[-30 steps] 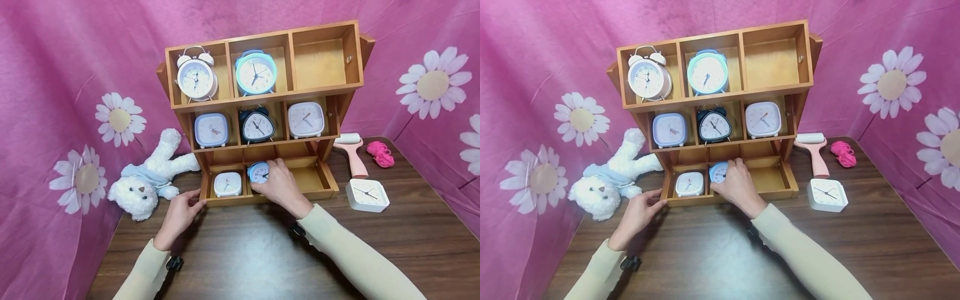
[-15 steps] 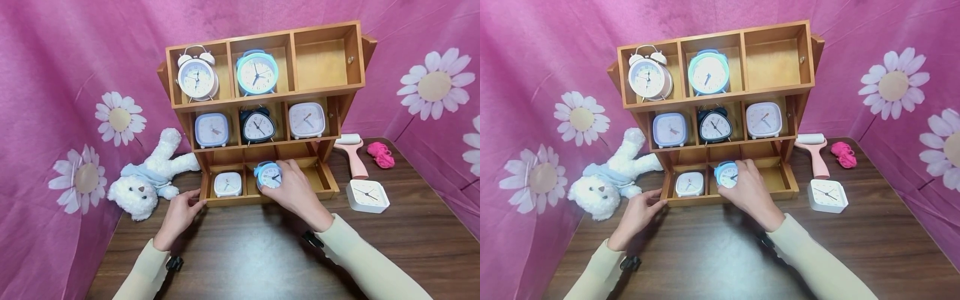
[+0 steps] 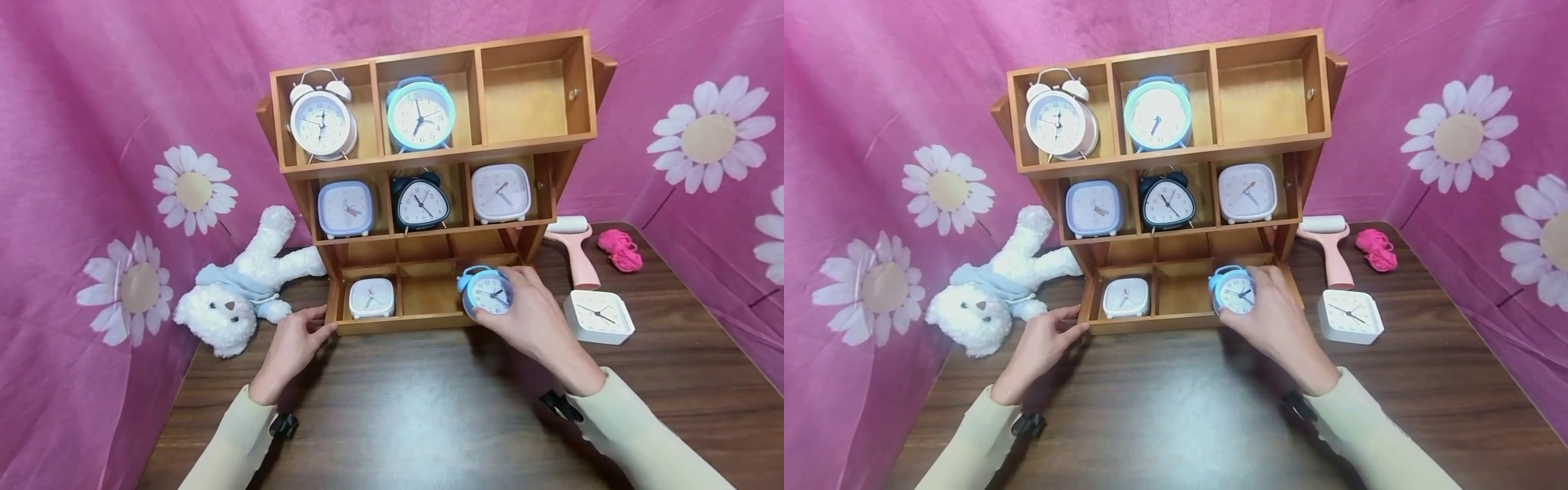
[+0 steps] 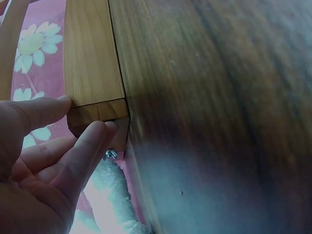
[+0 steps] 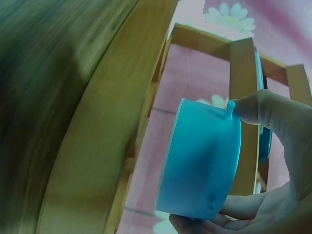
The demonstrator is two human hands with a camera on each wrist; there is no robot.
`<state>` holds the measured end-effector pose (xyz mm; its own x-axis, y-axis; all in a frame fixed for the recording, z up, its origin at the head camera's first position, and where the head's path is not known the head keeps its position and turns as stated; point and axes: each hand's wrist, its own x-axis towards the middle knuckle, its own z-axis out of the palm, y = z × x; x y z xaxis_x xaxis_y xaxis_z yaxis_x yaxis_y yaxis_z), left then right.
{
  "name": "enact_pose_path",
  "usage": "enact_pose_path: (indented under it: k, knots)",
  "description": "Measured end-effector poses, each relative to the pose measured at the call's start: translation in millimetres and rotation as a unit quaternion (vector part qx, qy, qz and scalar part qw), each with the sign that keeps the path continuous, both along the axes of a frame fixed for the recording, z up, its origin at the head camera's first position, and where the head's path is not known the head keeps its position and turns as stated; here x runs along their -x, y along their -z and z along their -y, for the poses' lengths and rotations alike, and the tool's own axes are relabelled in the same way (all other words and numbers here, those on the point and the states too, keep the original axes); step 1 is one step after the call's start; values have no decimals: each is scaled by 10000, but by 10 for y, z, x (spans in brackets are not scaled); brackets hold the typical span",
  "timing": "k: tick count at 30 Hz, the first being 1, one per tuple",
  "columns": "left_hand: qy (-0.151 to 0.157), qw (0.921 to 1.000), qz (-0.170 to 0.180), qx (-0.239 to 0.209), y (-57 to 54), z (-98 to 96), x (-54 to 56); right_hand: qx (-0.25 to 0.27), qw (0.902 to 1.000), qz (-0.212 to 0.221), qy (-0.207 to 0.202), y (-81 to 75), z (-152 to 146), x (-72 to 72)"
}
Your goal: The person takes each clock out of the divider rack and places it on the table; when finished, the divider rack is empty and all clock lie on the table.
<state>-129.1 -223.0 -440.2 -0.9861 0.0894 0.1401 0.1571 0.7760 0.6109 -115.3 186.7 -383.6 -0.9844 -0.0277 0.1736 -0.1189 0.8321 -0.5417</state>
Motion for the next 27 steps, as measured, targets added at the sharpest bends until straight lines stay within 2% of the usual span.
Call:
enact_pose_path:
  k: [12, 17, 27]
  knots:
    - [10, 10000, -38, 8, -7, 4, 5, -83, 9996, -144, 248, 81, -466, -68]
    - [-19, 10000, 4, -5, -11, 3, 8, -160, 9986, -202, 470, 90, -711, -79]
    - [17, 10000, 16, -25, 4, 4, 9, -366, 9961, -50, 802, 135, -1233, -152]
